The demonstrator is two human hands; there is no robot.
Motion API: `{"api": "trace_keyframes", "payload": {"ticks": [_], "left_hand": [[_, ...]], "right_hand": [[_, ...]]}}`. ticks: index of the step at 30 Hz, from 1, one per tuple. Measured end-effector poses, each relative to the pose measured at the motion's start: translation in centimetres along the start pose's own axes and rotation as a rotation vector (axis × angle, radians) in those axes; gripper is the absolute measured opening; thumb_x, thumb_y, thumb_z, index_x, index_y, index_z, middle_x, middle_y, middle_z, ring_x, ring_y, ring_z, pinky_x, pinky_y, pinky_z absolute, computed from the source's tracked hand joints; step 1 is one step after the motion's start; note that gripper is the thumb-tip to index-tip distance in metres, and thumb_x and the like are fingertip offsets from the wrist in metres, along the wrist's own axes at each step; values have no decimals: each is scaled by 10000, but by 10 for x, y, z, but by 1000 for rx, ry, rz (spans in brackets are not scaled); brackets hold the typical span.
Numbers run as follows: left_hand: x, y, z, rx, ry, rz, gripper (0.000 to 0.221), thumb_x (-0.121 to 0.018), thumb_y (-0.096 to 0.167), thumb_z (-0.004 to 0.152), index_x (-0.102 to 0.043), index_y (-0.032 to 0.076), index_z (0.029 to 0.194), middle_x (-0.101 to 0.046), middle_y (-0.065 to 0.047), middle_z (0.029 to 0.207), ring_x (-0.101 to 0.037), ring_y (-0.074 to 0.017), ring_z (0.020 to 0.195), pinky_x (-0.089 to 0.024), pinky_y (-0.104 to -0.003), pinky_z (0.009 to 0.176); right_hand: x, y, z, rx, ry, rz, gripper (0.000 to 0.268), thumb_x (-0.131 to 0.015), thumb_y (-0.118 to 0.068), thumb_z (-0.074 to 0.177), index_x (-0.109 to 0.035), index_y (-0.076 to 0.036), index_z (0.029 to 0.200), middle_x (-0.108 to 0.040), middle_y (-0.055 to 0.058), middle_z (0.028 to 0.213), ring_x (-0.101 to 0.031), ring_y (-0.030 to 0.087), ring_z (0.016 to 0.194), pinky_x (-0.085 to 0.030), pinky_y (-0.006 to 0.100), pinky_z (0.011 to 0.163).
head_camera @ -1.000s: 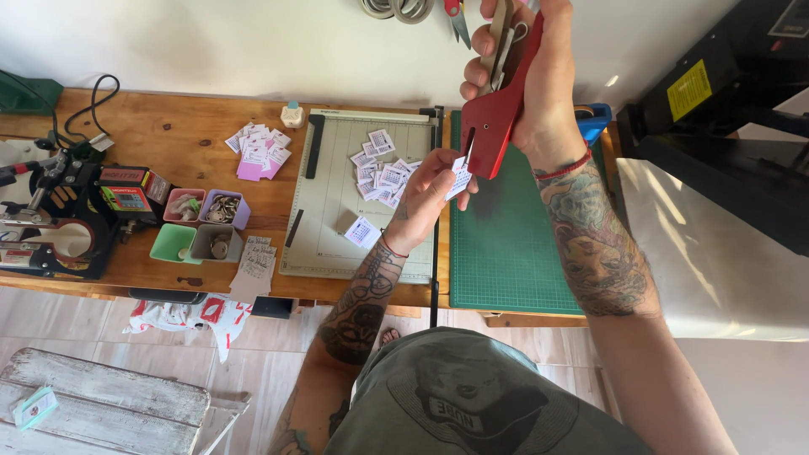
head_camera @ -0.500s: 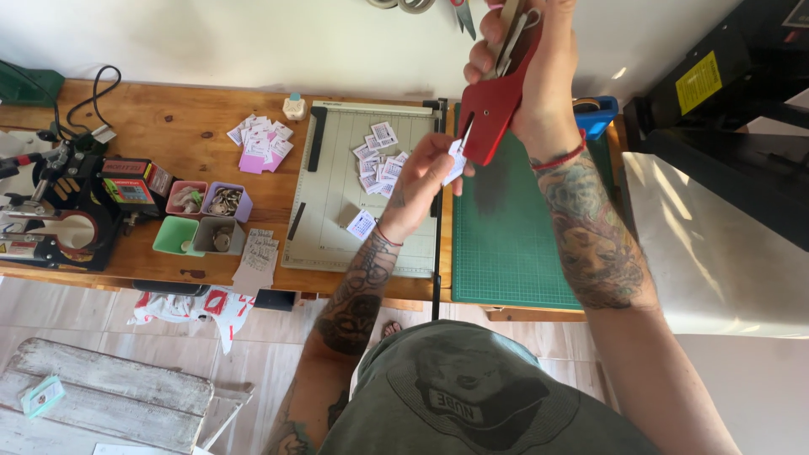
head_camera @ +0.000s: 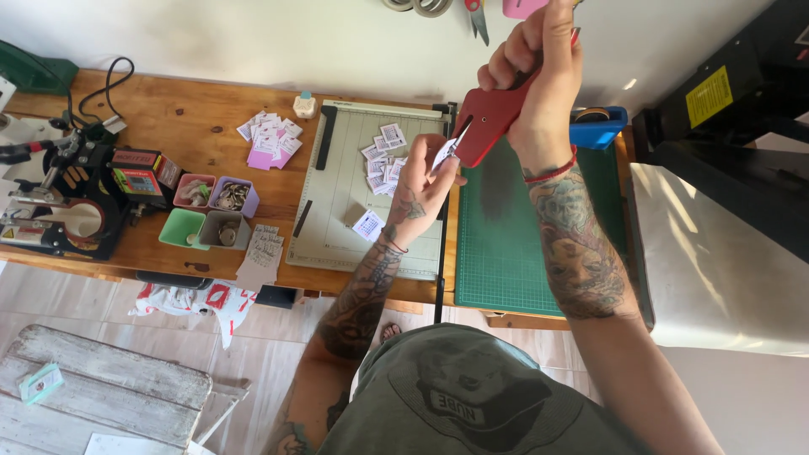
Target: Punching holes in small printed cards using a manual hand-held hole puncher at a production workbench.
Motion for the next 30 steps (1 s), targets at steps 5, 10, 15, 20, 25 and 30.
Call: {"api": "trace_keyframes", "payload": {"ticks": [5, 10, 15, 20, 25, 30], "left_hand": [[14, 10, 0, -83, 151, 167, 156, -493, 231, 1004, -475, 97, 1082, -677, -123, 1050, -707, -220, 931, -630, -309, 702], [52, -15, 3, -29, 298, 191, 270, -540, 333, 963, -546, 106, 1109, -677, -72, 1039, -673, -183, 890, -584, -304, 731], [89, -75, 14, 147, 422, -72, 587, -663, 542, 799, -561, 101, 1174, -686, -123, 1104, -680, -211, 908, -593, -345, 751], [147, -223, 12, 174, 299, 71, 553, -748, 557, 738, -709, 34, 911, -731, -76, 784, -697, -173, 713, -538, -288, 526], [213, -304, -96, 694, 180, 951, 645, -523, 512, 897, -377, 101, 1372, -380, -173, 1393, -357, -338, 1274, -361, -507, 993], [217, -393, -169, 509, 12, 1322, 851, -720, 608, 713, -473, 65, 1320, -555, -203, 1193, -531, -388, 1092, -466, -503, 894]], "right_hand": [[-18, -1, -9, -85, -68, 19, 388, -619, -489, 769, -590, -103, 794, -589, -2, 726, -595, 158, 607, -550, 339, 653], [21, -38, -14, 29, 97, 81, 464, -702, -532, 674, -669, -104, 850, -657, 48, 799, -640, 230, 671, -573, 413, 674], [37, -81, -38, 143, 258, -49, 638, -768, -679, 479, -632, -114, 741, -618, 32, 712, -612, 202, 586, -559, 362, 600], [73, -71, -53, 58, 233, 6, 666, -728, -612, 627, -673, -99, 1047, -604, 19, 785, -600, 202, 676, -521, 367, 671], [122, -60, -77, 6, 308, -104, 619, -663, -635, 681, -646, -148, 1062, -604, -22, 833, -588, 169, 698, -496, 327, 698], [153, -23, -87, -46, 307, -78, 533, -576, -591, 792, -616, -151, 1089, -600, -17, 805, -593, 154, 702, -505, 322, 696]]}}
Point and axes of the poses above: each hand's wrist, its own z-axis towards the middle knuckle, its own x-axis out of the back of the hand, y = z × x, the point moved 10 cm from there along z, towards the middle knuckle
